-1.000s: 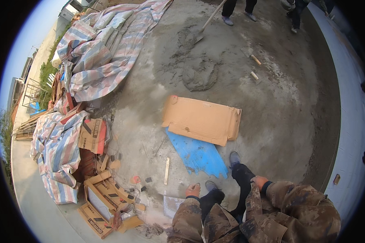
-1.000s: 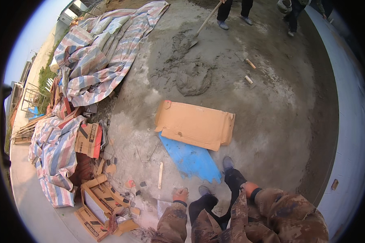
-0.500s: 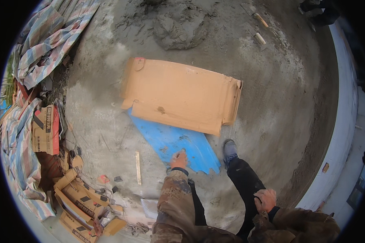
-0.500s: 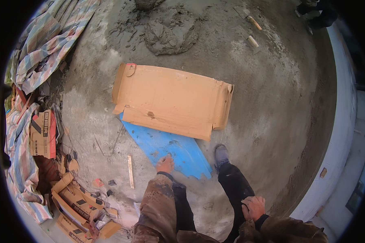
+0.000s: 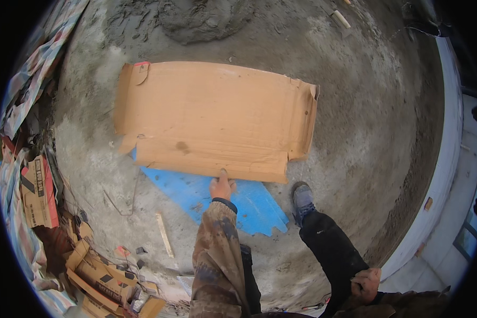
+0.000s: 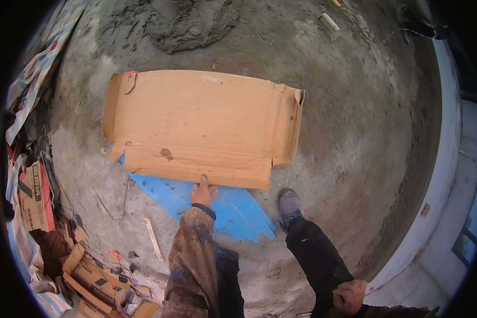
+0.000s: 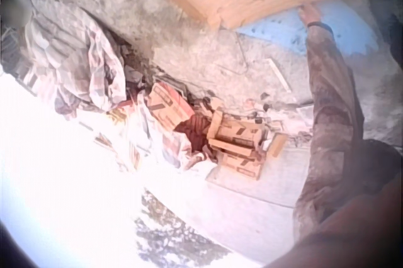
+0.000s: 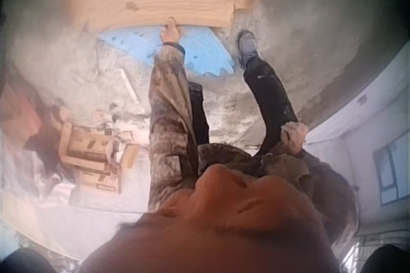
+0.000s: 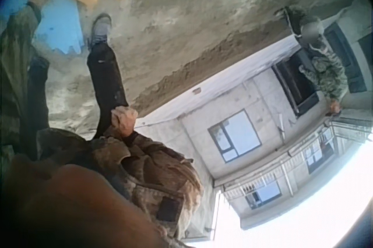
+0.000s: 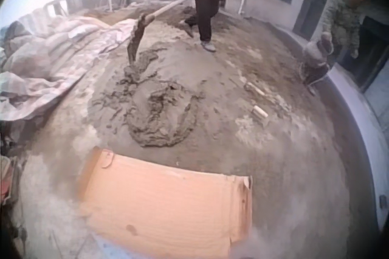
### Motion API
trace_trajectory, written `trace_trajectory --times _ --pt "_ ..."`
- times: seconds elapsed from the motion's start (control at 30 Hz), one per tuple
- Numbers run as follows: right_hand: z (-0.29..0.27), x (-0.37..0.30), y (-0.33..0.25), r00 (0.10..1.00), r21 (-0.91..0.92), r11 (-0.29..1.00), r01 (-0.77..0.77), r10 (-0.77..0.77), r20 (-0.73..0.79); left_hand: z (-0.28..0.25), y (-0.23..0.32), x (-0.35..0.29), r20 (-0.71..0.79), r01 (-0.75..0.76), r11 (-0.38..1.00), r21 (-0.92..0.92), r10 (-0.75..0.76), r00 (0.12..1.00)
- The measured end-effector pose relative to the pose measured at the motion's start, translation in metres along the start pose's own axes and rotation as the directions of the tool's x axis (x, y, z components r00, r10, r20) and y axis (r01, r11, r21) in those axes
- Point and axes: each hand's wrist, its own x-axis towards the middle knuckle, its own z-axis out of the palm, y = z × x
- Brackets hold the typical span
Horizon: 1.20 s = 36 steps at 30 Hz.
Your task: The person places a large white tile onto a bed of mortar on the floor, then uses a rubber mallet to tap it into place. They check alignment with a string line and adjust the tile position accordingly. The person also handles a blue foam sheet near the end of the clip.
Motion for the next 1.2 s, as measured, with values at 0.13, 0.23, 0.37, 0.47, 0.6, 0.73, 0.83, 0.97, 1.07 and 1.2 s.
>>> trace_trajectory --times 0.13,0.23,0.37,0.47,0.6,0.73,0.83,0.97,1.07,1.2 --pt "-0.002 0.006 -0.001 1.0 0.012 1.0 -0.004 0.003 0.021 0.006 0.015 -0.014 -0.075 -0.088 0.986 -0.141 0.078 0.994" --pt "-0.003 0.007 -0.005 0.999 0.049 0.997 -0.052 0.052 -0.003 0.003 0.05 -0.058 -0.057 -0.288 0.933 -0.216 0.283 0.957" --pt "-0.01 0.009 -0.001 0.995 0.089 0.996 -0.016 0.007 0.095 -0.044 0.119 -0.146 0.064 -0.512 0.858 0.04 0.509 0.858" --pt "-0.011 0.009 0.004 0.992 0.103 0.994 0.023 -0.036 0.125 -0.101 0.153 -0.221 0.044 -0.706 0.682 -0.191 0.724 0.688" --pt "-0.012 0.004 0.009 0.983 0.129 0.992 0.006 -0.03 0.181 -0.228 0.179 -0.335 -0.08 -0.726 0.674 -0.14 0.723 0.686" --pt "-0.01 0.001 0.011 0.987 0.138 0.99 0.021 -0.043 0.157 -0.367 0.138 -0.42 -0.508 -0.611 0.792 -0.012 0.521 0.685" --pt "-0.008 0.004 0.008 0.984 0.14 0.988 0.063 -0.085 0.157 -0.468 0.061 -0.443 -0.681 -0.492 0.848 0.198 0.48 0.554" --pt "-0.012 0.013 -0.001 0.979 0.126 0.988 0.094 -0.115 0.17 -0.575 -0.063 -0.439 -0.745 -0.07 0.825 0.56 0.54 0.392" --pt "0.001 0.044 0.007 0.973 0.204 0.979 0.008 -0.055 0.226 -0.609 -0.137 -0.406 -0.723 0.009 0.785 0.62 0.567 0.395" --pt "0.086 0.132 0.049 0.931 -0.005 1.0 -0.021 0.022 0.365 -0.578 -0.179 -0.355 -0.819 -0.276 0.837 -0.472 -0.301 0.489"
